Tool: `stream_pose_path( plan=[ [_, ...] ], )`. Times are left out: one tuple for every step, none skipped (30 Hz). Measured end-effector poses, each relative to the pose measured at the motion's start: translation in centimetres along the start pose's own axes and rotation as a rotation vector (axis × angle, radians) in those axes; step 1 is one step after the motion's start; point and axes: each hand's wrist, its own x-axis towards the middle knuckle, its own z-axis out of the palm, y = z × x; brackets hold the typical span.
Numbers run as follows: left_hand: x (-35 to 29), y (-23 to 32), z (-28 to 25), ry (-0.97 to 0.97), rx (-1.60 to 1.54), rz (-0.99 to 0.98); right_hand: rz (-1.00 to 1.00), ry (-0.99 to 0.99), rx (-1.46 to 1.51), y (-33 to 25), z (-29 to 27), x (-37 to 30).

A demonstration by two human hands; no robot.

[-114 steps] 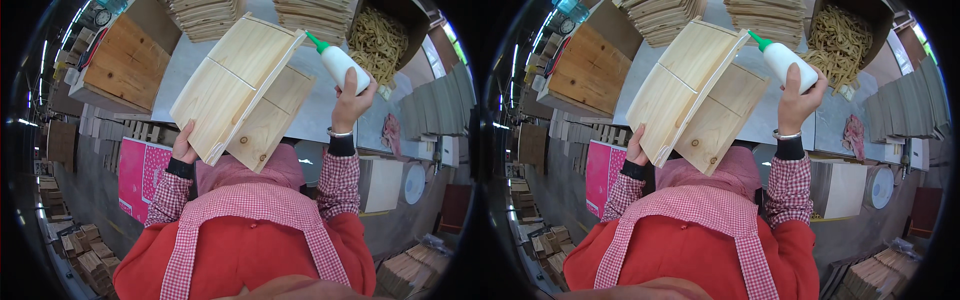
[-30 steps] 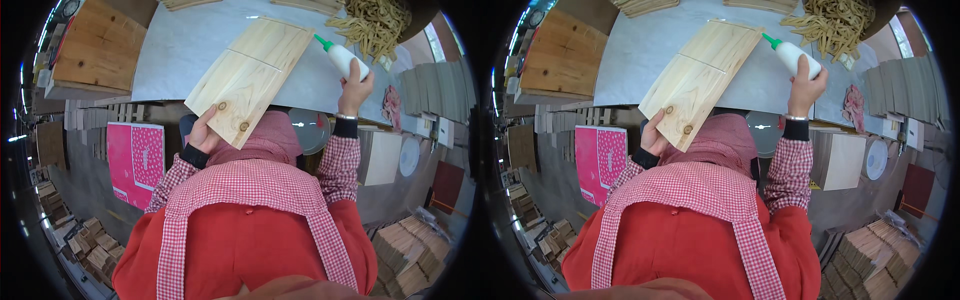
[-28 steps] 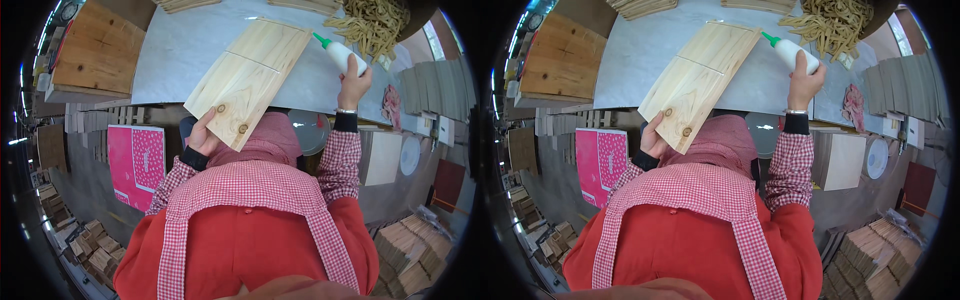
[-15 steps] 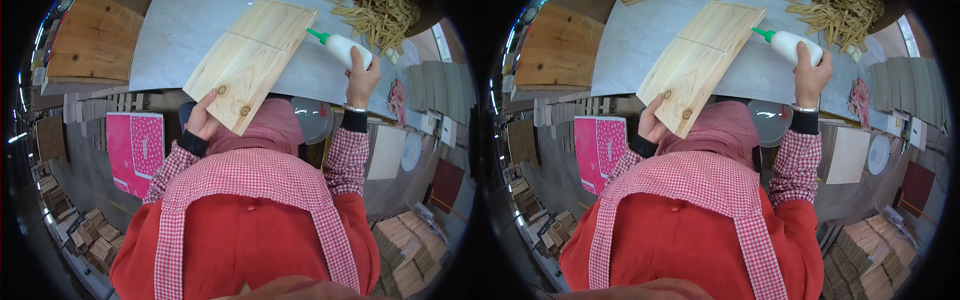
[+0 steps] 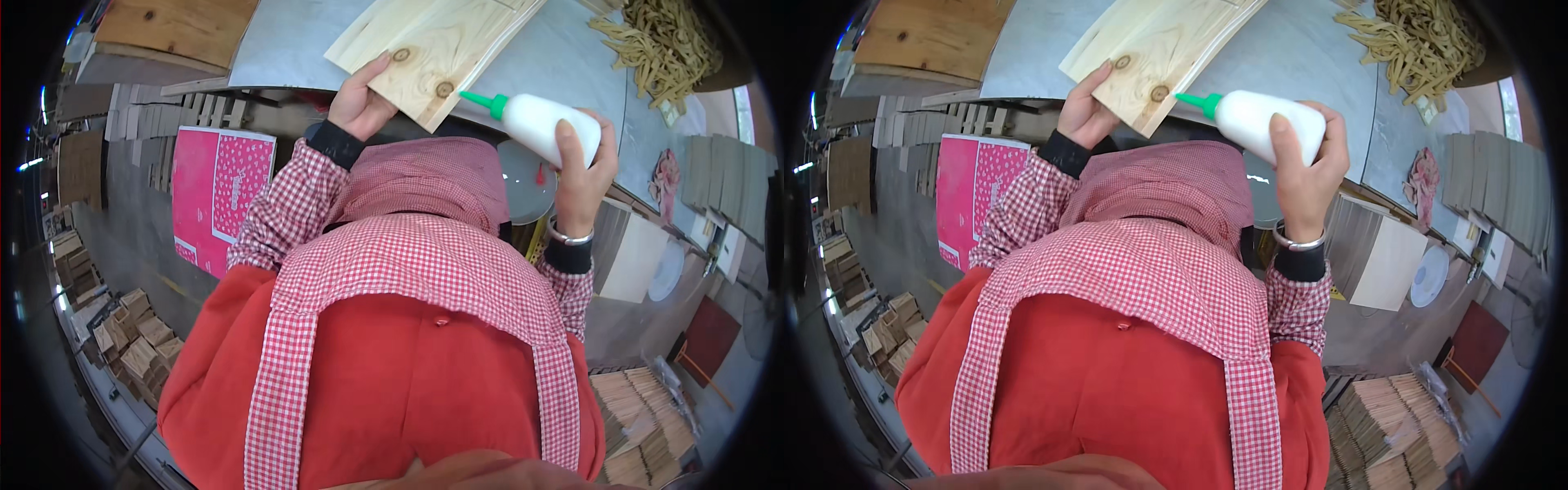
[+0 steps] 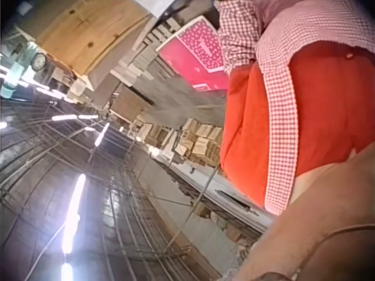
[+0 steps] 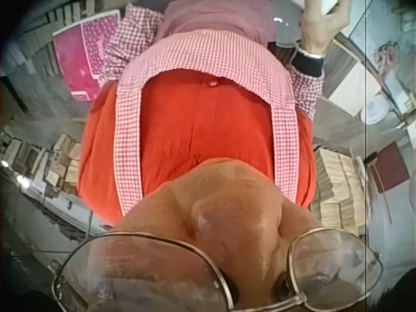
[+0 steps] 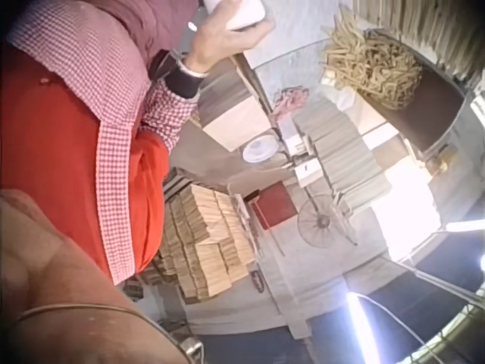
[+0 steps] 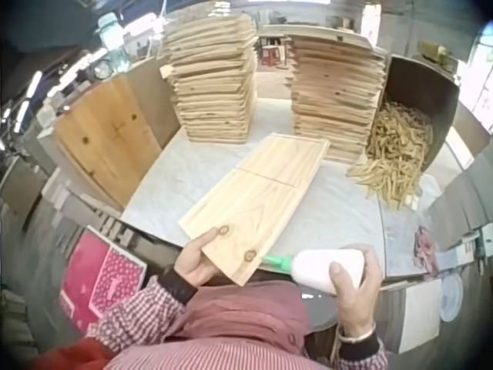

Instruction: Assembling wooden boxes by applying glue to wooden panels and fitting them together with frames.

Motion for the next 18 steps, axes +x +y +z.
stream_pose_path(
  plan=[
    [0.3, 0.1, 0.0, 0.001, -0.003, 0.004, -0.001, -0.004, -0.001, -0.1, 0.2, -0.1],
    [0.4, 0.3, 0.1, -0.007, -0.011, 0.001, -0.019, 0.000, 0.000, -0.1, 0.4, -0.2],
    [0.5, 0.4, 0.1, -0.014, -0.020, -0.001, -0.037, 0.004, 0.001, -0.2, 0.6, -0.3],
    [0.6, 0.5, 0.2, -0.023, -0.026, -0.006, -0.054, 0.012, 0.003, -0.2, 0.8, -0.4],
    [0.7, 0.5, 0.4, -0.023, -0.027, -0.004, -0.071, 0.020, 0.004, -0.2, 1.0, -0.4],
    [0.7, 0.5, 0.7, -0.016, -0.019, 0.008, -0.087, 0.026, 0.007, -0.2, 1.1, -0.5],
    [0.7, 0.4, 0.9, -0.008, -0.011, 0.020, -0.103, 0.033, 0.009, -0.2, 1.2, -0.6],
    [0.6, 0.3, 1.0, 0.002, -0.003, 0.032, -0.117, 0.038, 0.011, -0.2, 1.3, -0.7],
    [0.7, 0.4, 0.9, 0.002, -0.003, 0.038, -0.120, 0.034, 0.014, -0.1, 1.4, -0.7],
    [0.9, 0.5, 0.8, 0.008, 0.011, 0.045, -0.129, 0.022, -0.013, -0.1, 1.4, -0.7],
    [1.0, 0.5, 0.7, 0.015, 0.024, 0.052, -0.137, 0.009, -0.040, 0.0, 1.4, -0.7],
    [1.0, 0.5, 0.5, 0.025, 0.037, 0.058, -0.144, -0.005, -0.066, 0.1, 1.5, -0.8],
    [0.9, 0.4, 0.4, 0.032, 0.036, 0.062, -0.140, -0.012, -0.063, 0.2, 1.6, -1.0],
    [1.1, 0.4, 0.5, 0.034, 0.038, 0.084, -0.134, -0.056, -0.050, 0.2, 1.8, -1.1],
    [1.2, 0.4, 0.5, 0.038, 0.040, 0.106, -0.127, -0.100, -0.036, 0.3, 2.0, -1.2],
    [1.3, 0.6, 0.4, 0.044, 0.043, 0.129, -0.119, -0.146, -0.022, 0.5, 2.2, -1.3],
    [1.3, 0.7, 0.1, 0.046, 0.045, 0.139, -0.124, -0.154, -0.016, 0.8, 2.4, -1.3],
    [1.2, 0.8, -0.4, 0.084, 0.005, 0.136, -0.085, -0.116, -0.001, 1.3, 2.6, -1.4]
  ],
)
